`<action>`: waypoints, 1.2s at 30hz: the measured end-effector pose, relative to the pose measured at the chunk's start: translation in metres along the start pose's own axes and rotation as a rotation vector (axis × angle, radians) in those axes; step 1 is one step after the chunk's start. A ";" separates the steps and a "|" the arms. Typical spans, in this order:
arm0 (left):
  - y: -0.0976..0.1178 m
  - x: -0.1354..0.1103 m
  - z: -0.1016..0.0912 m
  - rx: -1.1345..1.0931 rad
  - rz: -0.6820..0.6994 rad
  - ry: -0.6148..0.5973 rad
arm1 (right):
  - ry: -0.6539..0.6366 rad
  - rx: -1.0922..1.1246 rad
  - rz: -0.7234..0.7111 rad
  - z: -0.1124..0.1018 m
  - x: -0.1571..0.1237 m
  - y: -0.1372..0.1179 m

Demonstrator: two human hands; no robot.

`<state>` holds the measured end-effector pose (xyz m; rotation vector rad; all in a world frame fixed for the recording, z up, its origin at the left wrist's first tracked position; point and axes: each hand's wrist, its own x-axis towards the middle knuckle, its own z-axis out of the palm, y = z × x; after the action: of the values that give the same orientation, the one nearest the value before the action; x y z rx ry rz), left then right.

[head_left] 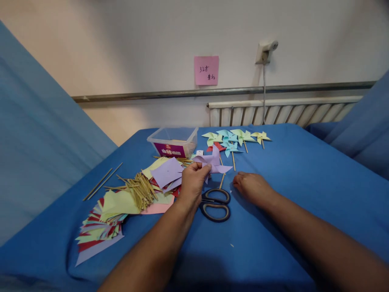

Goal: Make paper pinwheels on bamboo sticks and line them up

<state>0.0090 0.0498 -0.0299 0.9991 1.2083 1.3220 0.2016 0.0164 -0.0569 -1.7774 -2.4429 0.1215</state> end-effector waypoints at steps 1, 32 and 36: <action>0.000 0.000 0.000 0.011 0.005 0.006 | 0.025 0.046 0.017 -0.001 -0.001 0.002; 0.001 -0.032 0.019 0.073 0.005 -0.157 | 0.657 0.708 0.084 -0.010 -0.012 -0.028; 0.001 -0.032 0.020 0.075 0.000 -0.156 | 0.667 0.704 0.069 -0.008 -0.012 -0.027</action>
<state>0.0318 0.0206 -0.0241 1.1341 1.1459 1.1833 0.1810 -0.0036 -0.0456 -1.2985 -1.5938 0.2944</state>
